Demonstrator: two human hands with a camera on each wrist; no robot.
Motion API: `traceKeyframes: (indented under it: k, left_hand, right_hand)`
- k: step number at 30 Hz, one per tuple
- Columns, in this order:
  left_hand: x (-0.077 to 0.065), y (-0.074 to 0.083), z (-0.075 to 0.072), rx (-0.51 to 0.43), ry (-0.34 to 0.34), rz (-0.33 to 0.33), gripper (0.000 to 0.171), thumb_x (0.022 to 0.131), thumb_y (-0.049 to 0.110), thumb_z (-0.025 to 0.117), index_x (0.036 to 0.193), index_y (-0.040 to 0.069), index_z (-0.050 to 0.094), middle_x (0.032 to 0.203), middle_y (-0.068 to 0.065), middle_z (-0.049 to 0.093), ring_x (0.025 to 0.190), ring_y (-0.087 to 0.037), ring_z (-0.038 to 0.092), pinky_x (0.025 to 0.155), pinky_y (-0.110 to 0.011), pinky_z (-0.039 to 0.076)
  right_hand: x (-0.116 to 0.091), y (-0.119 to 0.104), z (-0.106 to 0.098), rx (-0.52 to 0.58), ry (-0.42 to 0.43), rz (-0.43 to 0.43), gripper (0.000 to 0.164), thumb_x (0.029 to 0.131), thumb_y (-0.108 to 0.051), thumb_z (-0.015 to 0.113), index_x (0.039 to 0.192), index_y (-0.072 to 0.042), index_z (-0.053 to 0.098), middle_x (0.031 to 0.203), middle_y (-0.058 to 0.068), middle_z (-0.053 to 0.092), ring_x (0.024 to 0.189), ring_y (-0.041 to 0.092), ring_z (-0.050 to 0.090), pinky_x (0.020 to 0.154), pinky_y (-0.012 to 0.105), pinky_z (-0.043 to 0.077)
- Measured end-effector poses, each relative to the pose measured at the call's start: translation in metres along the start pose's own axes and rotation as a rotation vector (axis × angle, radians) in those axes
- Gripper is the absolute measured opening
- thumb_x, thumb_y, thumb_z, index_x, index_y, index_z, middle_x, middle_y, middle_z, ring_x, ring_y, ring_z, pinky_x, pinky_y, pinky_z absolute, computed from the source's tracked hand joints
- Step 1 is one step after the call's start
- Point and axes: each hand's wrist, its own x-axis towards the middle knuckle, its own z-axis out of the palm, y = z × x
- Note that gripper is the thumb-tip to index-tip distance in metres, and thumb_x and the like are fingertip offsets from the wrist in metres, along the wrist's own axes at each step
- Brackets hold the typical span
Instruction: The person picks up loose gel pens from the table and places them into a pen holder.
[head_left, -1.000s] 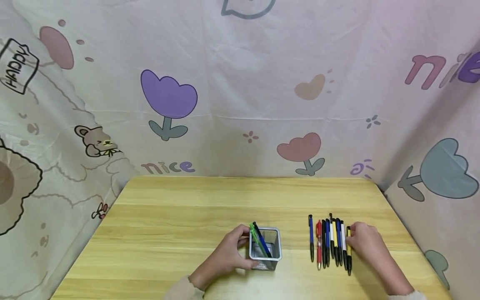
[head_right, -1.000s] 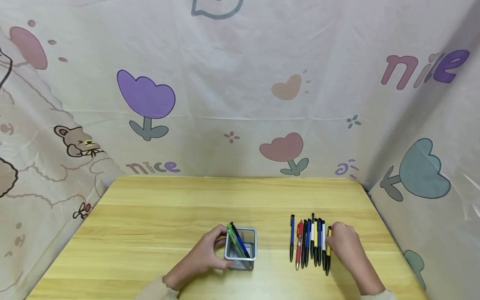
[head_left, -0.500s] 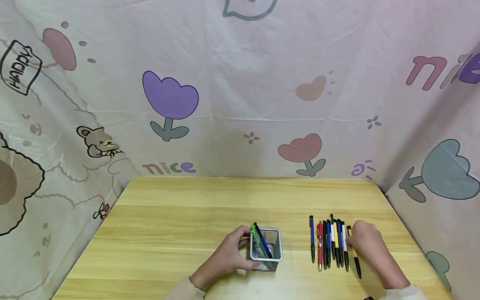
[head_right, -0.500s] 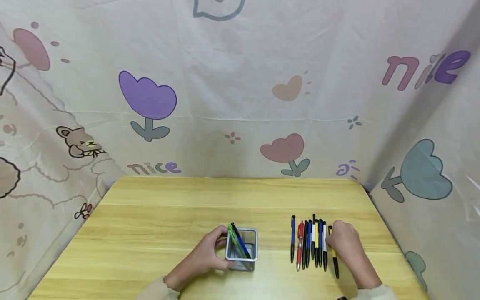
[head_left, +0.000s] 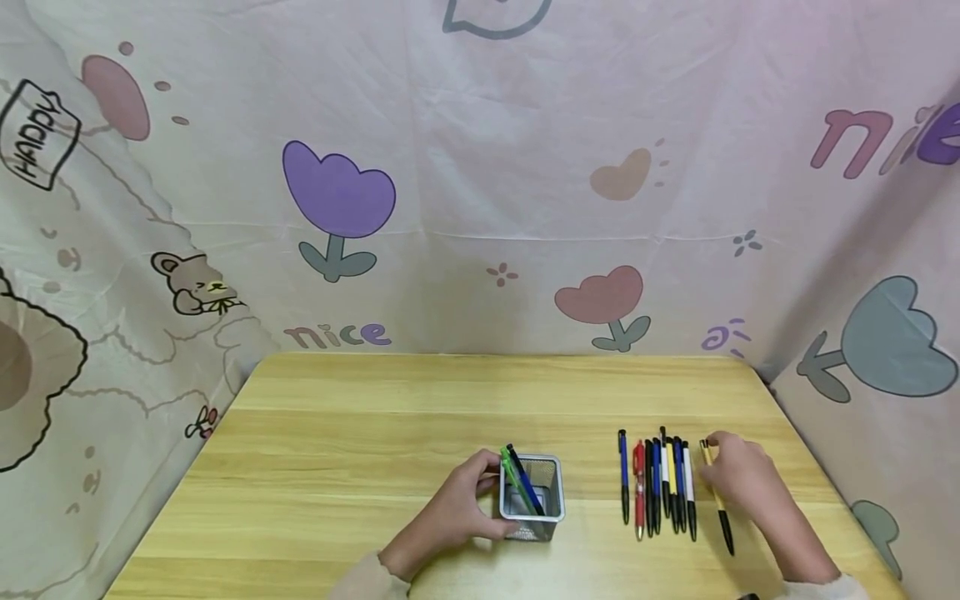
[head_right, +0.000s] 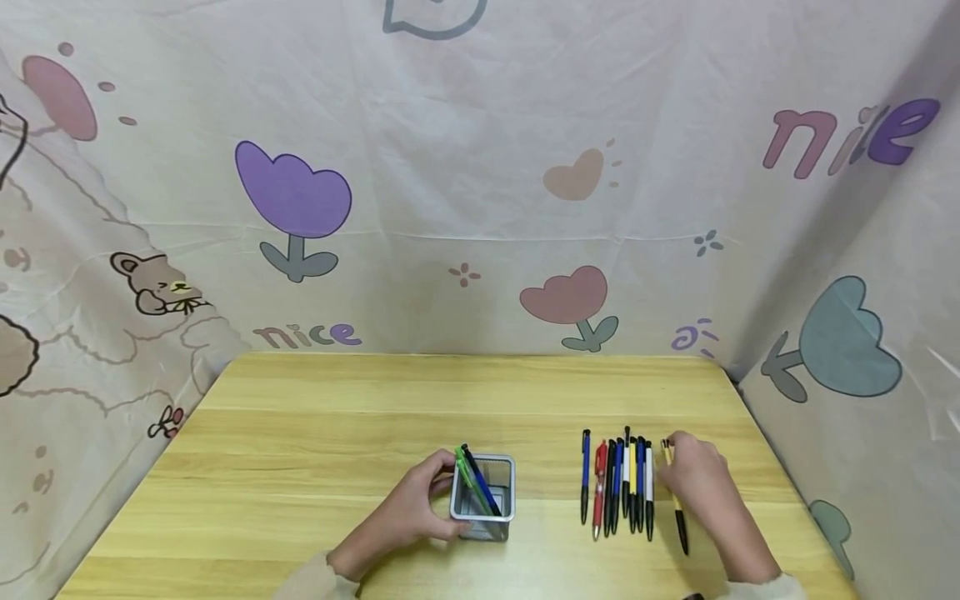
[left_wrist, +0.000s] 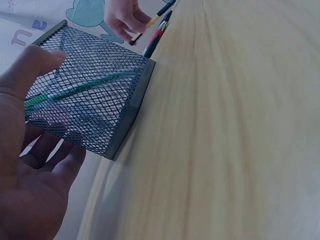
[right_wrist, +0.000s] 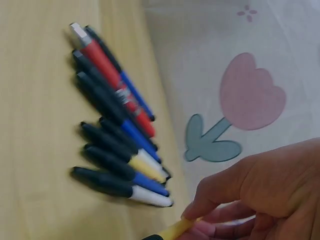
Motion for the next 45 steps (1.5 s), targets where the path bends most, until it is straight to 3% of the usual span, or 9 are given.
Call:
traceKeyframes:
  k: [6,12,19,22,30,45]
  left_hand:
    - [0.001,0.000,0.000,-0.005,0.000,0.002,0.071,0.069,0.003,0.091,0.130,0.006,0.054,0.138,-0.013,0.059,0.134,-0.033,0.061,0.115,-0.024,0.050]
    - [0.002,0.000,0.000,0.005,0.003,0.013,0.071,0.069,0.003,0.091,0.130,0.007,0.054,0.137,-0.012,0.060,0.134,-0.032,0.061,0.115,-0.024,0.050]
    - [0.003,0.001,-0.001,0.008,0.005,0.014,0.070,0.070,0.005,0.091,0.129,0.007,0.055,0.136,-0.011,0.060,0.133,-0.031,0.061,0.115,-0.024,0.049]
    - [0.003,0.001,-0.001,0.010,0.005,0.014,0.069,0.070,0.005,0.091,0.129,0.007,0.055,0.136,-0.011,0.060,0.133,-0.031,0.061,0.115,-0.024,0.049]
    - [0.002,0.000,-0.001,0.004,-0.001,0.024,0.069,0.070,0.003,0.091,0.129,0.006,0.055,0.136,-0.012,0.060,0.134,-0.032,0.061,0.115,-0.024,0.049]
    - [0.002,0.001,-0.001,-0.001,-0.004,0.027,0.068,0.071,0.004,0.091,0.128,0.006,0.055,0.136,-0.012,0.060,0.132,-0.031,0.062,0.115,-0.025,0.051]
  right_hand:
    - [-0.007,-0.014,-0.013,-0.014,0.086,-0.103,0.061,0.085,-0.007,0.069,0.138,0.014,0.047,0.092,0.017,0.070,0.069,0.019,0.060,0.057,0.034,0.052]
    - [-0.020,-0.037,-0.018,0.026,0.170,-0.209,0.057,0.084,-0.005,0.069,0.137,0.007,0.053,0.085,0.007,0.066,0.065,0.017,0.052,0.055,0.027,0.043]
    - [-0.032,-0.069,-0.025,0.120,0.249,-0.308,0.052,0.085,-0.003,0.071,0.136,0.001,0.060,0.094,0.009,0.072,0.080,0.019,0.071,0.055,0.021,0.051]
    - [-0.037,-0.084,-0.026,0.171,0.274,-0.339,0.050,0.087,-0.003,0.073,0.135,-0.001,0.062,0.096,0.007,0.074,0.082,0.017,0.072,0.057,0.020,0.053]
    - [-0.045,-0.115,-0.029,0.307,0.301,-0.427,0.045,0.090,-0.006,0.077,0.133,-0.007,0.065,0.093,0.002,0.072,0.082,0.010,0.070,0.059,0.018,0.055]
    - [-0.049,-0.160,-0.021,0.563,0.248,-0.590,0.044,0.092,0.000,0.074,0.134,-0.007,0.063,0.093,0.003,0.069,0.090,0.021,0.073,0.077,0.019,0.065]
